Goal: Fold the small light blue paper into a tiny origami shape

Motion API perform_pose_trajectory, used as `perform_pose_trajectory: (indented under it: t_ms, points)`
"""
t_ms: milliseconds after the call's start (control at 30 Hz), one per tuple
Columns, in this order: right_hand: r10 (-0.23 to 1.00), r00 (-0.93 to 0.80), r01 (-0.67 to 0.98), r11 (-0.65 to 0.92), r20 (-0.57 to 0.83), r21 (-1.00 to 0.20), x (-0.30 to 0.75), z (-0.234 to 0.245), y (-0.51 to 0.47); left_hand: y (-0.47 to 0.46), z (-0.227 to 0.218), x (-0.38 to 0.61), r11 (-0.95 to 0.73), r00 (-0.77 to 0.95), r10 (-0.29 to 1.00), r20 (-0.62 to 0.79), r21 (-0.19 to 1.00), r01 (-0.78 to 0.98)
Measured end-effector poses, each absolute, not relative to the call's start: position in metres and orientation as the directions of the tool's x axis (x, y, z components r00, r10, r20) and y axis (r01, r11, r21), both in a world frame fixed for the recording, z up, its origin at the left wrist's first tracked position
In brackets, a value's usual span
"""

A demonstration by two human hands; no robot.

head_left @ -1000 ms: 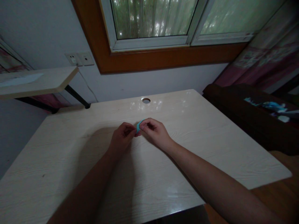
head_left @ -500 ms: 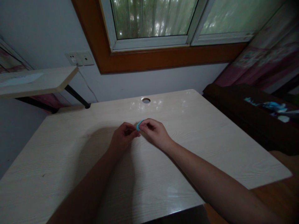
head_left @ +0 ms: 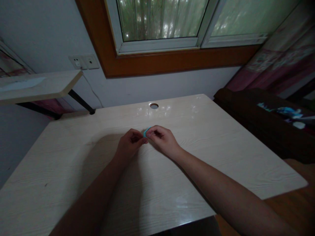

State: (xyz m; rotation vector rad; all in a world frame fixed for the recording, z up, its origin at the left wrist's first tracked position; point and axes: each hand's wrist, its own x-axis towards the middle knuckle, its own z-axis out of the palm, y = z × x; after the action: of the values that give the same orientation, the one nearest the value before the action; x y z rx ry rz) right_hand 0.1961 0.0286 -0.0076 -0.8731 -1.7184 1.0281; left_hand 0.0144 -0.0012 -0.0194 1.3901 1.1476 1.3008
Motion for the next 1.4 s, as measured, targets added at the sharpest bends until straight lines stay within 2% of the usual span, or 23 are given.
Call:
perform_pose_trajectory:
  t_ms: [433,967,1233,1400]
  points:
    - [0.883,-0.314,0.102,0.396,0.348,-0.913,0.195,-0.006,0.029,-0.002,-0.012,0.016,-0.13,0.072,0.988,0.137,0.987,-0.094]
    - [0.89,-0.301,0.118,0.391,0.342,-0.913,0.195,-0.007,0.029,0.001,-0.014,0.016,-0.114,0.077,0.989,0.122,0.989,-0.099]
    - [0.873,-0.37,0.1,0.378,0.318,-0.921,0.196,-0.004,0.028,0.001,-0.013,0.017,-0.151,0.093,0.982,0.163,0.981,-0.117]
    - [0.885,-0.369,-0.004,0.305,0.285,-0.952,0.194,-0.008,0.028,0.0,-0.009,0.017,-0.154,0.077,0.984,0.162,0.983,-0.105]
